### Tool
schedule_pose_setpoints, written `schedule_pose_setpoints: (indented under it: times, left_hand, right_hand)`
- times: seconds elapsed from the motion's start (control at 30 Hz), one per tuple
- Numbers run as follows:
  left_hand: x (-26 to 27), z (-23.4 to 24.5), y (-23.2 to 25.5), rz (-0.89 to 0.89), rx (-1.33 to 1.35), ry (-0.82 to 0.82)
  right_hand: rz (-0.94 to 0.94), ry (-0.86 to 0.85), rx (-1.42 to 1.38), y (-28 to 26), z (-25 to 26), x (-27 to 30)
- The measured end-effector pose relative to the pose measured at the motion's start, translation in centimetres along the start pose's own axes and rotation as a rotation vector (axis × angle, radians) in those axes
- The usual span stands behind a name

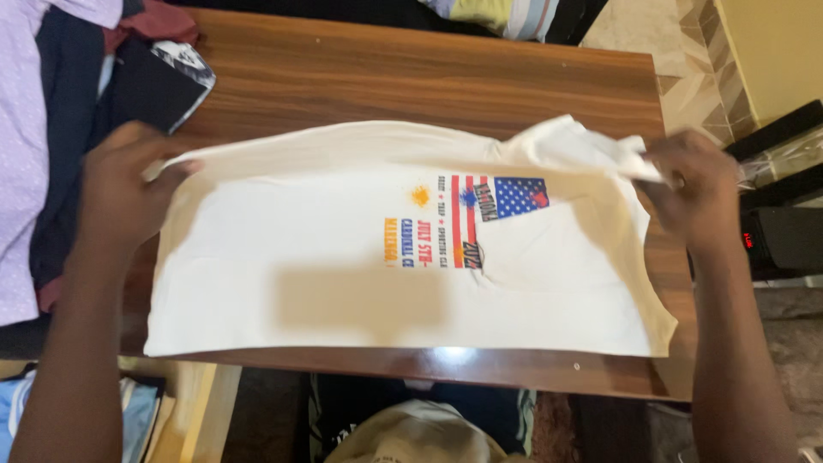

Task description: The person folds a white graphic t-shirt on a wooden desk by smoothing it out and folding the sides inward, then places it into an open drawer with blue clothing.

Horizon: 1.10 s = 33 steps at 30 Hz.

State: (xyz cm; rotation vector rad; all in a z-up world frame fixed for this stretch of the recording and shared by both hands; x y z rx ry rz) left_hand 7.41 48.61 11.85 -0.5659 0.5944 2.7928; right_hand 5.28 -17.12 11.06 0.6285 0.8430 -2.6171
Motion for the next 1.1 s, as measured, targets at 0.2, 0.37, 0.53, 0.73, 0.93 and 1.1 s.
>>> schedule_pose_setpoints:
  times: [0.2,0.37,0.53,0.73,0.93,1.1]
  left_hand:
    - [9.0,1.3,0.4,0.128,-0.008,-0.122]
    - [12.8,-1.3,0.1,-0.047,-0.079,-0.104]
    - [14.1,-2.3,-1.5,-0.018,-0.079,-0.055]
    - [15.1,-2.3,-3.6,0.067,-0.133,0.102]
    - [11.8,-5.3,7.3,-0.030,0.070,0.184]
    - [9.9,-15.5,27.7,-0.302,0.553,-0.185]
  right_hand:
    - [-0.082,-0.271,-0.090,-6.8,-0.3,10.5]
    - [-0.126,-0.355,-0.017,-7.7,-1.9,13.7]
    - [-0.249,-0.242,-0.207,-2.9,-1.4,14.5]
    - [-0.149,-0.156,-0.580,-1.2,0.6,14.5]
    - [-0.468,-0.039,-0.473,5.0,0.2,12.6]
    - [-0.272,0.005,0.006,10.9,-1.7,8.0]
Point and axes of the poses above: each hand's wrist, its own x-axis away from the middle knuckle, its own z-axis out of the back of the hand, y = z × x, the point moved 6 cm from there along -x, towards the middle knuckle, and after that the axes turned 3 degrees about -x, right-handed, at the moved point
